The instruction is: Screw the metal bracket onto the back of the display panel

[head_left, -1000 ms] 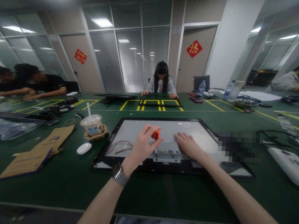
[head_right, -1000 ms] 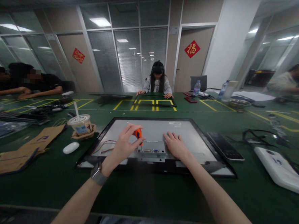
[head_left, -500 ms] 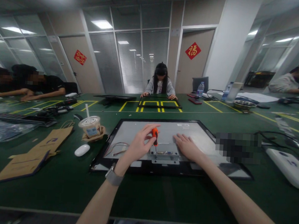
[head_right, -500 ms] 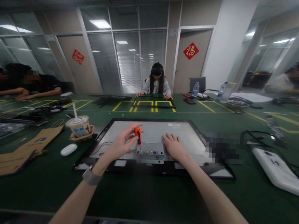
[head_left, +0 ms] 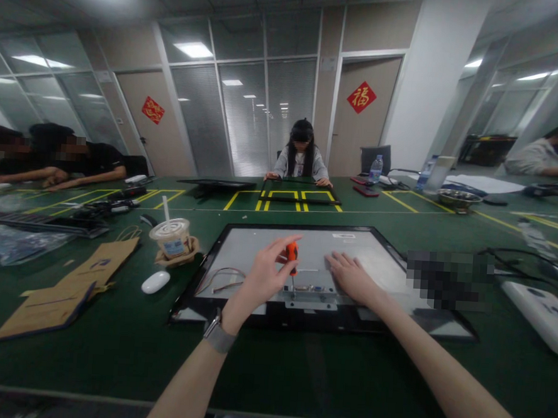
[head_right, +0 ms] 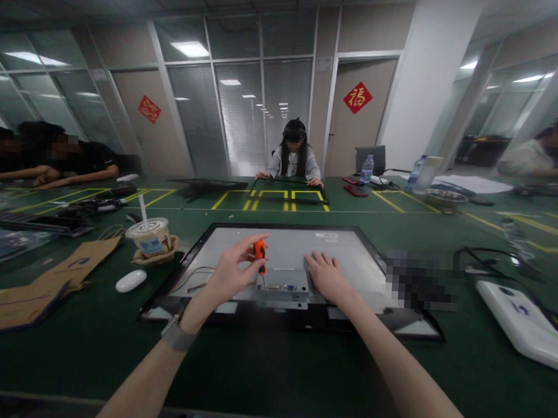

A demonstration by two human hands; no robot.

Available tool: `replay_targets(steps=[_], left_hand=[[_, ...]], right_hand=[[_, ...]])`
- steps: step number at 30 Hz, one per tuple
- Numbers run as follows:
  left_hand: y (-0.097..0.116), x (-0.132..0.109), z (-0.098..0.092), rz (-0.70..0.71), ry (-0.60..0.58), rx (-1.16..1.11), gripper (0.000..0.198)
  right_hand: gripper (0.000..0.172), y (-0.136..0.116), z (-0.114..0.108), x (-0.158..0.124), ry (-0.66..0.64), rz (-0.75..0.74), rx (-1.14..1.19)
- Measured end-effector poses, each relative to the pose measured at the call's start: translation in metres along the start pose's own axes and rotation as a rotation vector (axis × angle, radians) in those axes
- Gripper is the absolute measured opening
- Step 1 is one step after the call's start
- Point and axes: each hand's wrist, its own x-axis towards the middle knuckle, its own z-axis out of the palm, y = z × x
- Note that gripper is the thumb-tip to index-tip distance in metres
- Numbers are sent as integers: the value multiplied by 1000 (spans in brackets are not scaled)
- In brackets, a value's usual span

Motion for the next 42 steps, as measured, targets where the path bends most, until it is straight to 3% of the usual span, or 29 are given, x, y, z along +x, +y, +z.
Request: replay_targets(steps=[4,9,15,20,28,34,42], left_hand=[[4,-1,2,56,47,149,41],[10,-1,1,32,-16,65,48],[1,0,-1,65,88,170,42],[2,0,-1,65,141,120,40],[5,-7,27,-26,315,-82,33],[5,-13,46,9,283,-44,32],[3,-14,51,40,268,-1,31]], right_hand=[[47,-1,-1,0,-3,1,-19],[47,-1,0,0,12,5,-10],[46,1,3,1,16,8,-5],[46,1,4,1,33,13,14],[46,-1,1,1,12,16,-17],[47,-2,2,1,23,15,-23],[46,-6,-3,0,9,38,-22]])
